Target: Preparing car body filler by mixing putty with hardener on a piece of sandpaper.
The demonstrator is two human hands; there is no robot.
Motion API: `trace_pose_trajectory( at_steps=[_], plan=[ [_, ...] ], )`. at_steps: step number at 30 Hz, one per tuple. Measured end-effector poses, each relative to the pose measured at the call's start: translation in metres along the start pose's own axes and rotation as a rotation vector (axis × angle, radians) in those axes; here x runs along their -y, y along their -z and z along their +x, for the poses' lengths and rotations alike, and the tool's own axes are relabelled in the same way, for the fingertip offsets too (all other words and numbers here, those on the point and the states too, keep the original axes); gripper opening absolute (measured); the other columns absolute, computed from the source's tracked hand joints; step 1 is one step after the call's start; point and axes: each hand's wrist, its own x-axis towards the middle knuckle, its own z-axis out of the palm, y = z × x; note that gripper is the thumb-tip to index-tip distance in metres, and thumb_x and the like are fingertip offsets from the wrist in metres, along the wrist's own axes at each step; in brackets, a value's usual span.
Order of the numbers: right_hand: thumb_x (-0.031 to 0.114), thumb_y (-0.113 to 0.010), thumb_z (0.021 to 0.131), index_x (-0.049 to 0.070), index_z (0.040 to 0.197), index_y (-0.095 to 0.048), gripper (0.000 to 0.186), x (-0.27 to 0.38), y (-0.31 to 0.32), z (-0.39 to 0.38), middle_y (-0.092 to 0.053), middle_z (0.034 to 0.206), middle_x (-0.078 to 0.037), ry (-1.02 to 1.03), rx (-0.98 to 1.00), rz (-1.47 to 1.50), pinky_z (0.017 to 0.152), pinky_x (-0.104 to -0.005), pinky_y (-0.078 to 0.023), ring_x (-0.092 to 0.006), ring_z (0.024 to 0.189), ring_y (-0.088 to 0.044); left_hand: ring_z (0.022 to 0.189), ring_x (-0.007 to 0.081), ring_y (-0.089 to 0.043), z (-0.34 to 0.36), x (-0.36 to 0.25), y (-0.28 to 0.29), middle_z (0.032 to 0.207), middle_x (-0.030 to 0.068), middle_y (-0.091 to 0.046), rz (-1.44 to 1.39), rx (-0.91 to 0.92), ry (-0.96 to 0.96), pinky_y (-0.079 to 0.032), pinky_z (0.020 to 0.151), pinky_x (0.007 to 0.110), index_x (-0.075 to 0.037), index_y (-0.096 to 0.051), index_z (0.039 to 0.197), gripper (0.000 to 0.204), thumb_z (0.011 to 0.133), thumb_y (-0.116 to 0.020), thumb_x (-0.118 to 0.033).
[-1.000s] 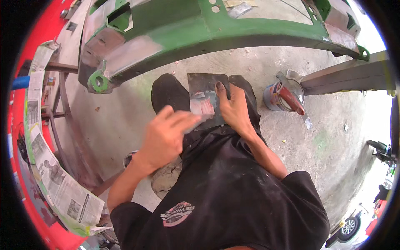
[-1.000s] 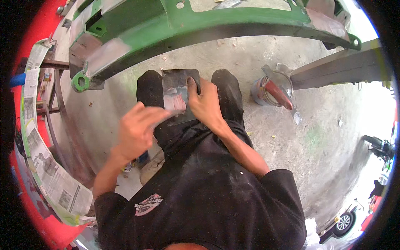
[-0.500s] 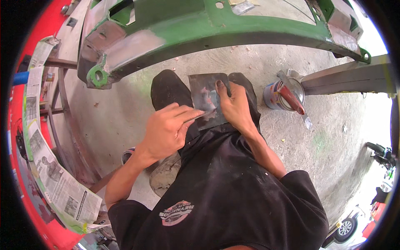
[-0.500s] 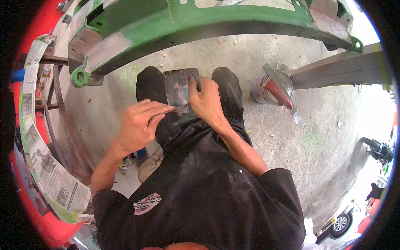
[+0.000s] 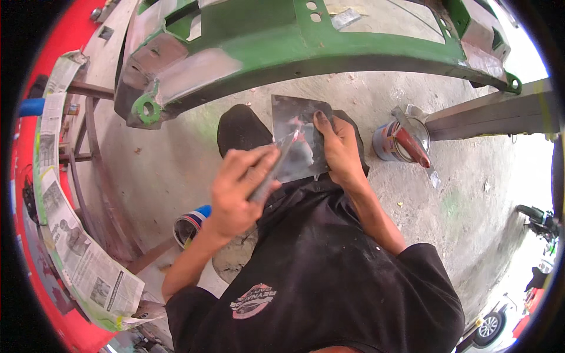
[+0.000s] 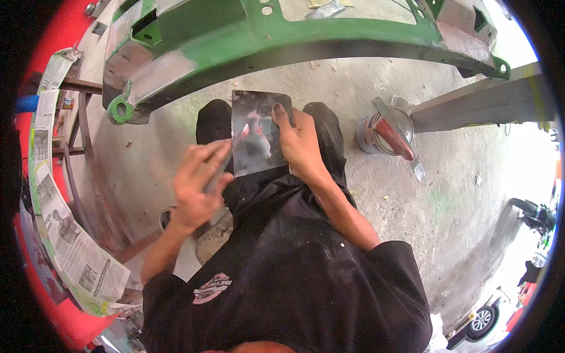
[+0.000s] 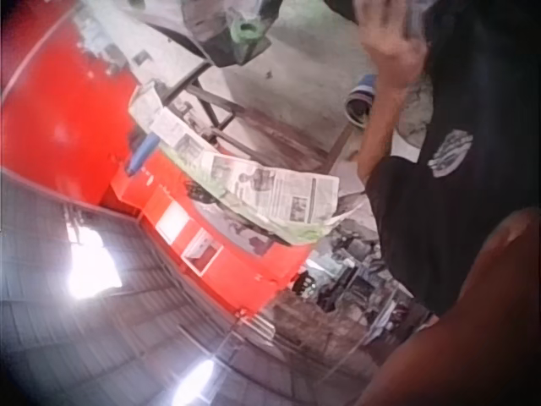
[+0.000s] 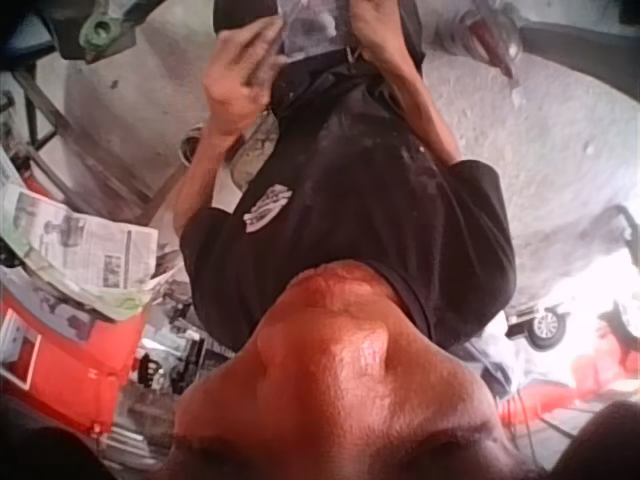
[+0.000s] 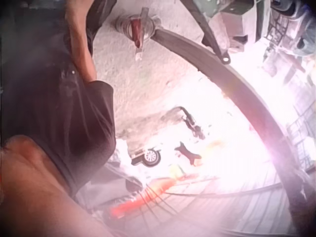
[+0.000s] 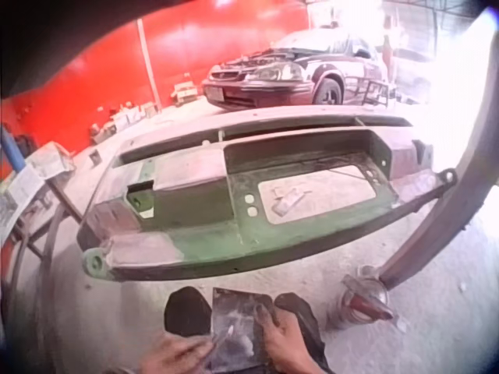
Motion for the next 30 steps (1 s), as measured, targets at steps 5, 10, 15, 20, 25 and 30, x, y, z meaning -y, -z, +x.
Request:
trace_pose_trajectory(
  at_steps=[5, 10, 15, 20, 25, 30],
  plan=[
    [0.029, -0.056, 0.100, 0.002, 0.096, -0.064, 0.028, 0.020, 0.000, -0.003, -0.065, 0.083, -0.001, -0.218, 0.062, 0.441, 0.058, -0.0224, -0.047, -0.0060, 0.066, -0.059, 0.096, 0.0363, -0.059, -0.045, 0.010, -0.032, 0.126, 0.0226, -0.055, 0.154, -0.023, -0.089, -0.049, 0.080, 0.039, -0.001, -0.058, 0.132, 0.059, 0.076, -0.075, -0.005],
    [0.029, -0.056, 0.100, 0.002, 0.094, -0.064, 0.028, 0.022, 0.007, -0.002, -0.065, 0.081, 0.000, -0.283, -0.001, 0.454, 0.057, -0.0220, -0.047, -0.0053, 0.065, -0.058, 0.089, 0.0285, -0.059, -0.047, 0.028, -0.024, 0.131, 0.0170, -0.056, 0.239, 0.021, -0.012, -0.051, 0.070, 0.035, -0.001, -0.057, 0.132, 0.058, 0.075, -0.069, -0.001],
    [0.029, -0.052, 0.102, 0.000, 0.079, -0.058, 0.038, 0.016, 0.007, -0.004, -0.051, 0.069, 0.004, 0.069, 0.033, 0.013, 0.055, -0.0244, -0.033, -0.0042, 0.064, -0.038, 0.093, 0.0259, -0.060, -0.012, 0.025, 0.030, 0.125, 0.0124, -0.063, 0.022, -0.081, 0.211, -0.051, 0.071, 0.032, -0.002, -0.062, 0.122, 0.049, 0.073, -0.064, 0.002],
    [0.029, -0.050, 0.103, -0.003, 0.082, -0.057, 0.039, 0.025, 0.001, -0.014, -0.050, 0.068, 0.002, 0.060, 0.110, -0.125, 0.058, -0.0287, -0.036, -0.0076, 0.067, -0.039, 0.079, 0.0300, -0.061, 0.033, -0.006, 0.042, 0.099, 0.0099, -0.069, 0.332, 0.315, 0.003, -0.050, 0.072, 0.036, -0.003, -0.067, 0.112, 0.034, 0.081, -0.059, 0.006],
    [0.029, -0.050, 0.102, -0.006, 0.086, -0.060, 0.040, 0.014, 0.001, -0.010, -0.051, 0.067, -0.002, 0.024, 0.027, -0.209, 0.060, -0.0322, -0.038, -0.0106, 0.067, -0.041, 0.079, 0.0255, -0.058, 0.013, -0.005, 0.028, 0.094, 0.0051, -0.065, 0.218, 0.385, 0.057, -0.050, 0.064, 0.035, -0.006, -0.066, 0.113, 0.040, 0.074, -0.064, 0.002],
    [0.025, -0.050, 0.100, -0.008, 0.088, -0.063, 0.037, -0.019, 0.001, 0.002, -0.060, 0.068, -0.010, -0.049, 0.043, -0.120, 0.063, -0.0336, -0.042, -0.0132, 0.066, -0.048, 0.070, 0.0306, -0.060, -0.002, -0.002, 0.008, 0.084, 0.0135, -0.066, -0.002, 0.352, 0.231, -0.049, 0.065, 0.037, -0.001, -0.069, 0.105, 0.023, 0.083, -0.061, 0.002]
  ],
)
